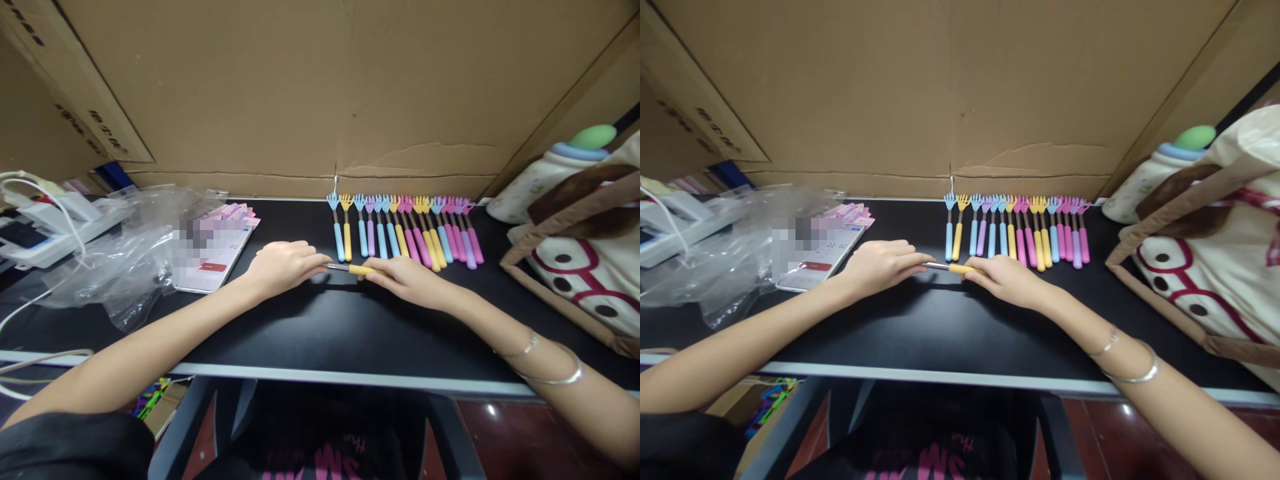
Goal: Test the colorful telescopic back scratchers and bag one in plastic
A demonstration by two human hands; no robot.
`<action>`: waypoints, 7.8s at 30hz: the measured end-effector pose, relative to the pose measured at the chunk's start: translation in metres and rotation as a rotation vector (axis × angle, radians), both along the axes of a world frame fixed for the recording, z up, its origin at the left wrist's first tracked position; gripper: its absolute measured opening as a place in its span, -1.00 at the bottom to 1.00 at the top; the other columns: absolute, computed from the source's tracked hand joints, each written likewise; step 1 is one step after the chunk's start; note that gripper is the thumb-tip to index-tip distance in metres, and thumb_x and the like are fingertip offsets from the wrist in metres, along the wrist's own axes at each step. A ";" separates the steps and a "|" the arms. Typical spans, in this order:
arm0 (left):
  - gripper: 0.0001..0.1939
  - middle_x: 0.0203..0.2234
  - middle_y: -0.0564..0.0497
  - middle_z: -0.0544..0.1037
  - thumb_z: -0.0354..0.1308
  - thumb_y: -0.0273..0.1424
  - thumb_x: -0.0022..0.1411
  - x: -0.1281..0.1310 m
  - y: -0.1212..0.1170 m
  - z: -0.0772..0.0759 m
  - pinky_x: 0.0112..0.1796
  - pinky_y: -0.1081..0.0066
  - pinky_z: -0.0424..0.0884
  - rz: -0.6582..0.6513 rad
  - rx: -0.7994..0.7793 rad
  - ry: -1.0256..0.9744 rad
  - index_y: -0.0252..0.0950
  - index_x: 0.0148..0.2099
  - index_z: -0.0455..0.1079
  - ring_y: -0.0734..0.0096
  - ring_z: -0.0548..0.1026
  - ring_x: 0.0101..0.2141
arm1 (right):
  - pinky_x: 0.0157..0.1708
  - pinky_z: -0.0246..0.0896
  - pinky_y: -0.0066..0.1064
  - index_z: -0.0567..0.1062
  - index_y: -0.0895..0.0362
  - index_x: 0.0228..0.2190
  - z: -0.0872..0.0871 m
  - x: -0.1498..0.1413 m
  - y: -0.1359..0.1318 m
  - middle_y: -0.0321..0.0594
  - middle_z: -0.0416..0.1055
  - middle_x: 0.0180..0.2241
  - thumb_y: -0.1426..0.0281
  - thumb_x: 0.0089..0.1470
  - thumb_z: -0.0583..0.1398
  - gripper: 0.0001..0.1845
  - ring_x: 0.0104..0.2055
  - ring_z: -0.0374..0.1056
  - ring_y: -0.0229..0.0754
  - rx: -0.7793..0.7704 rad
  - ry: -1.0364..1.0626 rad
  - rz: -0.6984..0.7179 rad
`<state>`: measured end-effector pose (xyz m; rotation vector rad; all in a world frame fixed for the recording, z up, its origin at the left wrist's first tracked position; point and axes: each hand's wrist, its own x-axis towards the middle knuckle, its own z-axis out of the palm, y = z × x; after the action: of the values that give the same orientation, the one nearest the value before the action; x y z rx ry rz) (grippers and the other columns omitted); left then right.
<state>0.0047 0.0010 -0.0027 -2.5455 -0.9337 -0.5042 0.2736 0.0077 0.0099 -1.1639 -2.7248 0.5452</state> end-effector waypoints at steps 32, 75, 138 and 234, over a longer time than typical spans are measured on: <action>-0.69 -0.24 0.13 0.60 -0.08 -0.20 0.40 0.011 -0.010 0.000 -0.35 0.53 0.27 0.081 -0.666 -0.237 -0.06 0.04 0.42 0.41 0.55 -0.26 | -0.57 -0.01 -0.46 0.48 0.10 -0.22 -0.002 0.004 -0.003 -0.28 0.56 -0.37 0.22 0.28 -0.02 -0.67 -0.43 0.42 -0.28 0.685 -0.093 0.073; -0.77 -0.42 0.11 0.55 -0.05 -0.34 0.37 -0.016 0.017 0.009 -0.48 0.47 0.17 0.010 -0.030 0.100 -0.15 -0.01 0.38 0.47 0.52 -0.40 | -0.60 -0.10 -0.48 0.51 0.08 -0.29 0.014 0.024 0.012 -0.31 0.44 -0.58 0.13 0.27 -0.06 -0.56 -0.60 0.29 -0.31 0.728 -0.140 0.026; -0.74 -0.55 0.10 0.49 -0.02 -0.28 0.38 -0.018 0.014 0.014 -0.52 0.41 0.11 -0.057 0.287 0.011 -0.19 -0.23 0.48 0.50 0.40 -0.47 | -0.52 0.00 -0.45 0.43 0.08 -0.35 0.007 0.017 0.012 -0.26 0.43 -0.54 0.15 0.25 -0.08 -0.61 -0.51 0.32 -0.21 0.257 -0.096 -0.068; -0.76 -0.45 0.09 0.57 0.13 -0.19 0.26 -0.002 0.007 -0.002 -0.45 0.49 0.18 0.029 -0.480 -0.400 -0.18 -0.26 0.56 0.49 0.47 -0.46 | -0.58 -0.20 -0.40 0.40 0.08 -0.49 0.002 0.006 -0.005 -0.26 0.25 -0.71 -0.03 0.21 -0.13 -0.43 -0.65 0.13 -0.23 0.563 -0.089 -0.128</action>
<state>0.0022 0.0078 -0.0049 -2.9031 -1.3690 -0.8968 0.2796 0.0023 0.0117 -1.2023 -2.5789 -0.2848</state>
